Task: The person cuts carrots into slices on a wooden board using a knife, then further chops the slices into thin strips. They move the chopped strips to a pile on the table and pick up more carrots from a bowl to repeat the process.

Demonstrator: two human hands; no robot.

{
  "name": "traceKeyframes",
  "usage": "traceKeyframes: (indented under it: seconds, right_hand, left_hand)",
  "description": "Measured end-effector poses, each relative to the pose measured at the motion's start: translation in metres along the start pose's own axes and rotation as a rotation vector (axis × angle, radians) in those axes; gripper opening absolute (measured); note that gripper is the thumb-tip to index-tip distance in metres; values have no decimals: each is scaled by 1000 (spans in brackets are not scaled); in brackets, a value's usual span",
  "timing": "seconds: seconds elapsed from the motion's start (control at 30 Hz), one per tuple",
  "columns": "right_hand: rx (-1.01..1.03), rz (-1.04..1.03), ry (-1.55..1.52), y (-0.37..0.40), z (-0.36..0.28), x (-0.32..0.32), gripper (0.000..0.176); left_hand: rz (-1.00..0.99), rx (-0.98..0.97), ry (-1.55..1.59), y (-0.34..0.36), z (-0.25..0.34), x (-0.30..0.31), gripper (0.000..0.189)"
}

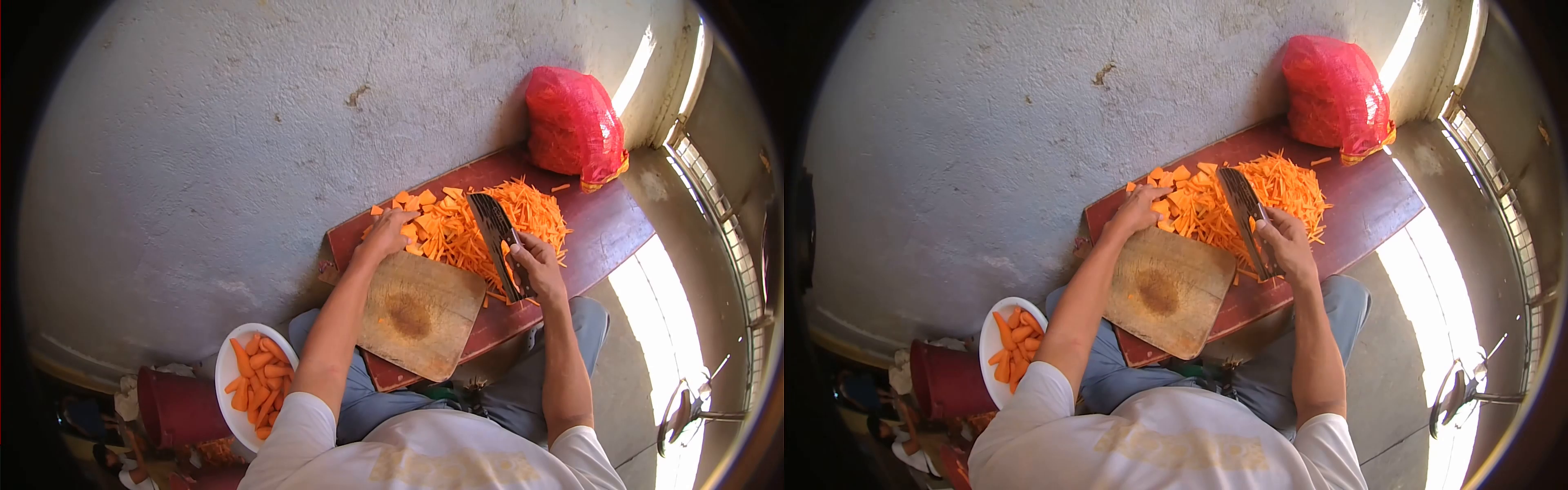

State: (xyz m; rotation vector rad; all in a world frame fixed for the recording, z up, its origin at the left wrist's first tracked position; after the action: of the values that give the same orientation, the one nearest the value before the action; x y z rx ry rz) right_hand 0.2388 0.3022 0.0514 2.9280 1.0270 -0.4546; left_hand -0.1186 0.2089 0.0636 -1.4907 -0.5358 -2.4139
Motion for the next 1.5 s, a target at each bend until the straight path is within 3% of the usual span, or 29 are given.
traceKeyframes:
  seconds: [0.37, 0.53, 0.67, 0.77, 0.8, 1.13, 1.27, 1.37, 1.5]
  right_hand:
    - [13, -18, 43, -2, 5, 1, 37]
    - [-72, -175, 74, 11, -14, -11, 45]
    - [-141, -325, 139, 27, -31, -40, 47]
    - [-141, -357, 253, 37, -31, -59, 45]
    - [-124, -353, 304, 37, -30, -64, 44]
    - [-45, -459, 863, 69, -43, -102, 37]
    - [-16, -459, 843, 96, -55, -117, 28]
    - [-109, -437, 797, 109, -60, -121, 28]
    - [-89, -442, 754, 121, -62, -123, 30]
  left_hand:
    - [209, -14, 430, 42, 14, 10, 60]
    - [-251, 76, 630, 107, 4, -30, 57]
    - [85, -229, 449, 163, 14, -41, 56]
    - [333, -224, 304, 178, 1, -43, 56]
    - [319, -157, 382, 187, 4, -41, 56]
    - [442, -279, 364, 181, -17, -76, 49]
    - [464, -311, 376, 180, -24, -75, 44]
    - [478, -346, 376, 186, -25, -73, 40]
    - [452, -409, 347, 196, -31, -73, 37]
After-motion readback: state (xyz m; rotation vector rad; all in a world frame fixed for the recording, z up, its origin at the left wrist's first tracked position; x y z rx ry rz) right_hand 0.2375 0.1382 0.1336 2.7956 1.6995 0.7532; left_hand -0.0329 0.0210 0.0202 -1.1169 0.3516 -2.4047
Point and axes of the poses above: each hand's wrist, its own y-axis away from the middle knuckle, its own x-axis out of the back of the hand, z = x × y, the point moved 1 cm from there along -y, towards the middle knuckle, and after that the axes turned 7 degrees about x, right-handed, at the moved point
